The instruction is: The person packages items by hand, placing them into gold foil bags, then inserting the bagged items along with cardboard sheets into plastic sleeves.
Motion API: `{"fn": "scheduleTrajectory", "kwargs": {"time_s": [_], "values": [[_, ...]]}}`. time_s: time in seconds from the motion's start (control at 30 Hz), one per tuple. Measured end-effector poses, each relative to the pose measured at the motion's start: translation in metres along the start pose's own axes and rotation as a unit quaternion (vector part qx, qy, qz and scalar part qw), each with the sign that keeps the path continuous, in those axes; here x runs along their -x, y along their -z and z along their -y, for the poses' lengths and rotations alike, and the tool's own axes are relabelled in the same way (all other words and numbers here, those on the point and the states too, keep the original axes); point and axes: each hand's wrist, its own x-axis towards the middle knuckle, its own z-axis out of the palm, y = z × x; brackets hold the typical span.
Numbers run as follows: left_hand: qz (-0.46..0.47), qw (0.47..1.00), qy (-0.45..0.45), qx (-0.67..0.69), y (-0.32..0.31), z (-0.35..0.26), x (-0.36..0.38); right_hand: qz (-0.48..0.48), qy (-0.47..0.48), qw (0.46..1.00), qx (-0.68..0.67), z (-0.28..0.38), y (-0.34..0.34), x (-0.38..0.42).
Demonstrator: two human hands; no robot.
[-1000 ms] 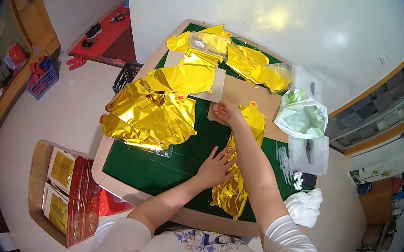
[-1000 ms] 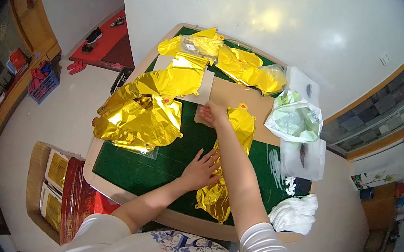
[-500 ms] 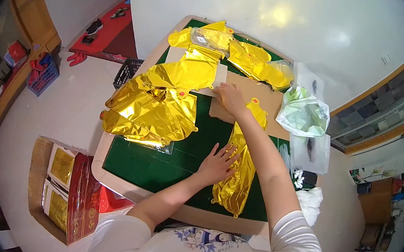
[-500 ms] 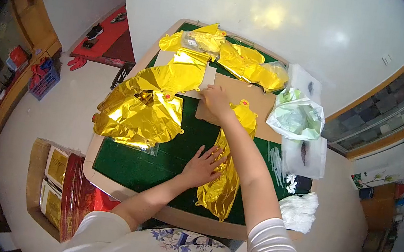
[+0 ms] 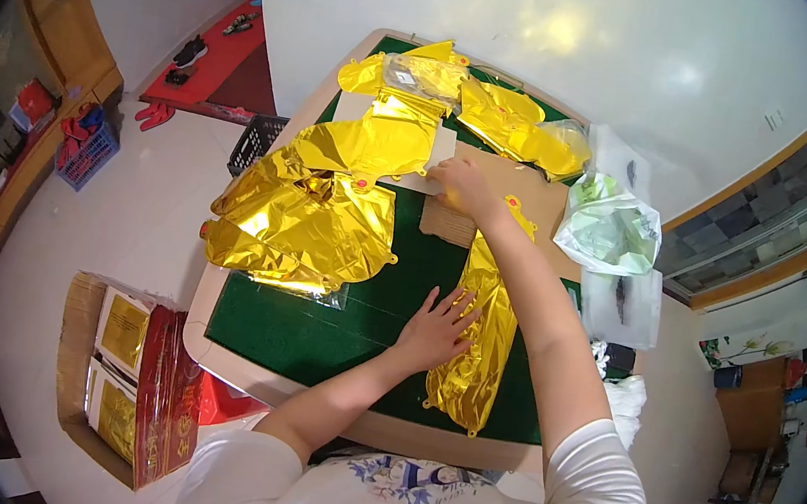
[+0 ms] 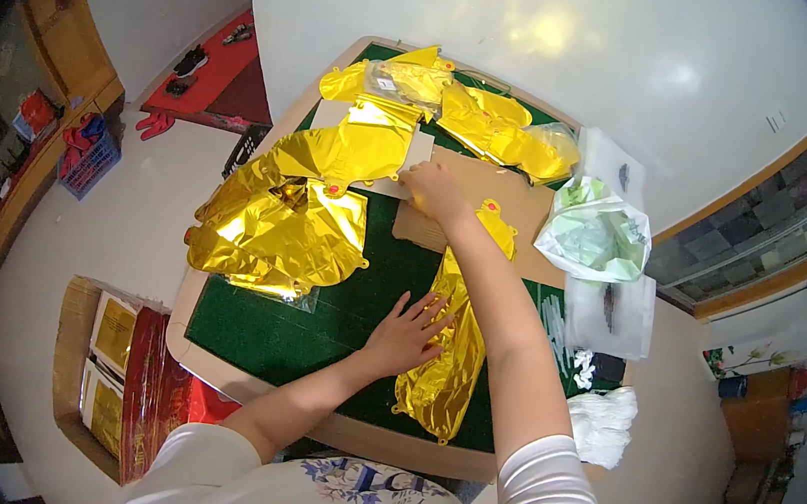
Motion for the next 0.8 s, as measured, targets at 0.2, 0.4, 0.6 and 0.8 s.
{"fn": "scheduleTrajectory", "kwargs": {"time_s": [0.2, 0.4, 0.6, 0.8], "values": [[0.014, 1.000, 0.004, -0.002, 0.000, 0.001, -0.001, 0.019, 0.021, 0.999, 0.019, -0.006, 0.006, -0.006], [0.023, 1.000, 0.008, 0.001, 0.006, -0.001, -0.001, -0.100, 0.049, 0.984, 0.136, -0.003, 0.021, -0.015], [0.018, 1.000, 0.004, -0.001, 0.003, -0.001, 0.000, -0.348, 0.112, 0.927, 0.085, 0.006, 0.102, -0.004], [0.016, 1.000, 0.004, -0.012, 0.000, 0.000, -0.001, -0.392, 0.032, 0.918, 0.040, 0.026, 0.080, 0.110]]}}
